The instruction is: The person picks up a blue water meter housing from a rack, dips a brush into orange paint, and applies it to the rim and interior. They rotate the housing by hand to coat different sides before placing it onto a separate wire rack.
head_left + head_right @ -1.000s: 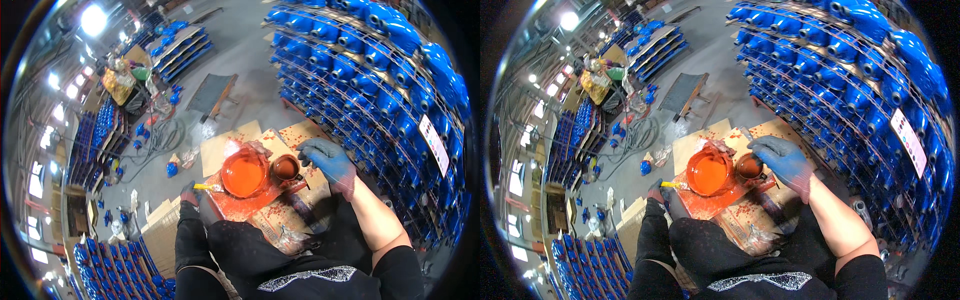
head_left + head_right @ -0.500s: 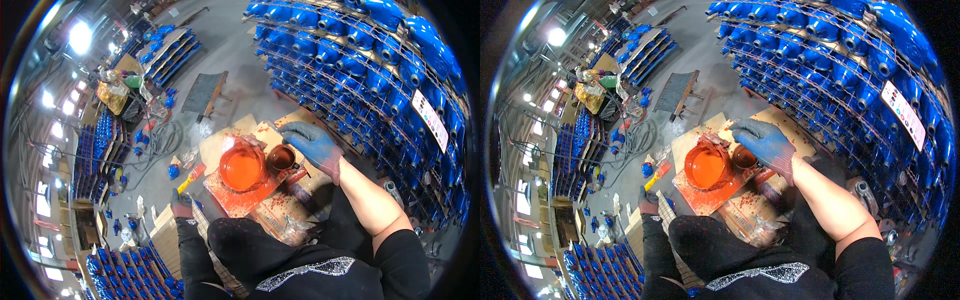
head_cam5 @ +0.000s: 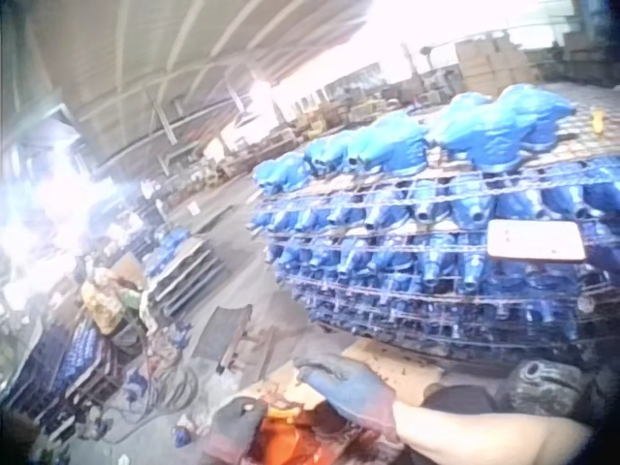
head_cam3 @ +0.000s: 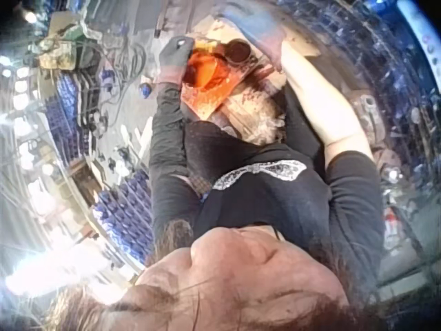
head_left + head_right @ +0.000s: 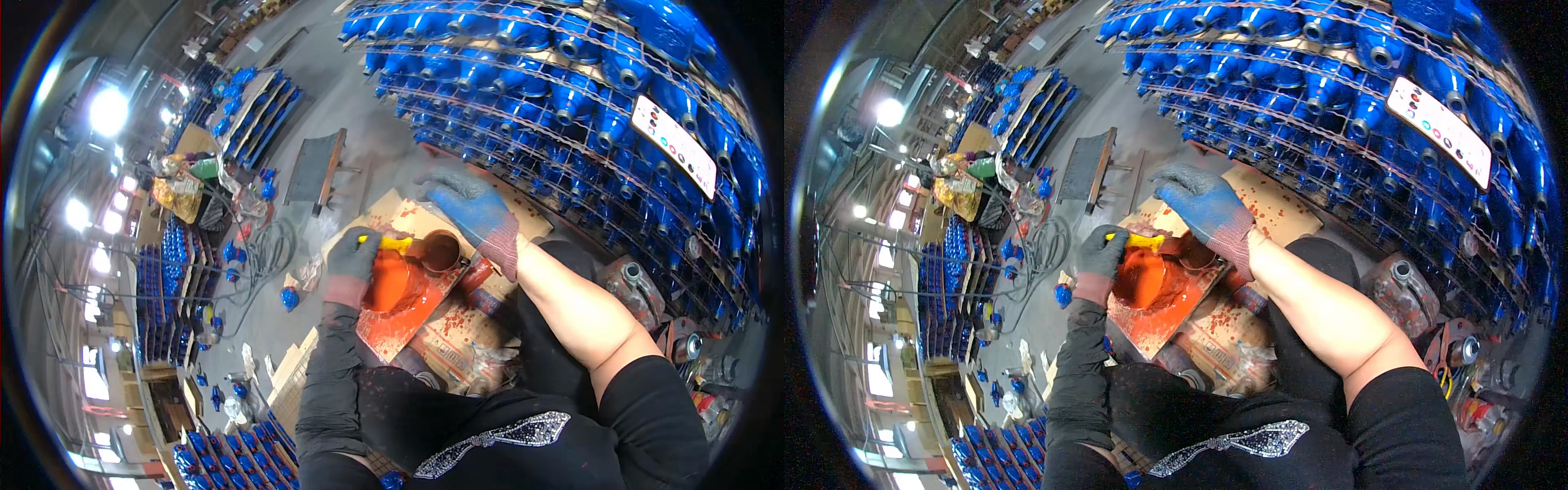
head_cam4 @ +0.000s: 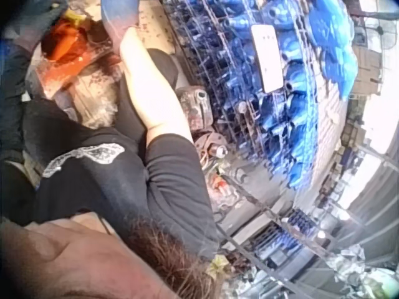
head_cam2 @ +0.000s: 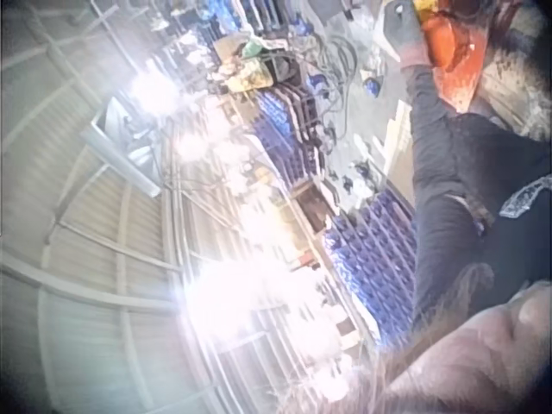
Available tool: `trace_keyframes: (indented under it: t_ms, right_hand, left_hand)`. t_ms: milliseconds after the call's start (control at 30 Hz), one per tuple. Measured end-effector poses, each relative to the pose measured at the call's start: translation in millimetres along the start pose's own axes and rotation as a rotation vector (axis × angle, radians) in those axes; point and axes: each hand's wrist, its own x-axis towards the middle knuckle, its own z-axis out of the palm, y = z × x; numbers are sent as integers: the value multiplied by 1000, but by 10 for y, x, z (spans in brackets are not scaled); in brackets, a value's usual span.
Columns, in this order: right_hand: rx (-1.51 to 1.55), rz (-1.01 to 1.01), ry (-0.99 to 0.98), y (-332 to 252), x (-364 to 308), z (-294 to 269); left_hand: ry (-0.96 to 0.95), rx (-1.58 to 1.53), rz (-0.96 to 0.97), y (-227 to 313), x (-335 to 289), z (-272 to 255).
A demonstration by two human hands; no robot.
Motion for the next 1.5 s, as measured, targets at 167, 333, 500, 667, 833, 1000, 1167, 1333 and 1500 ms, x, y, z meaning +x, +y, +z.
trace_keyframes:
  t_ms: [167,333,500,667,833,1000,1167,1333,1500]
  right_hand:
    - [67,72,-9,-52,5,-42]
    - [30,55,-32,-85,-15,-180]
    - [32,40,-32,-173,-42,-194]
    - [-39,-5,-24,-181,-49,-301]
    - [-133,-65,-16,-159,-14,-270]
    - [-60,-49,4,-246,4,-200]
    - [-190,-106,112,-140,-31,-348]
    - [-67,-15,44,-278,-145,-364]
    - [-774,-255,44,-1217,-836,-1048]
  left_hand:
    - [-38,-11,42,35,170,343]
    - [-145,212,26,50,288,594]
    - [-164,355,30,-236,416,676]
    - [-219,466,34,-208,469,759]
    - [-228,482,3,-235,467,657]
    - [35,479,345,-112,343,513]
    - [104,256,693,400,-100,557]
    - [95,68,513,216,-481,555]
    - [111,103,619,241,-516,598]
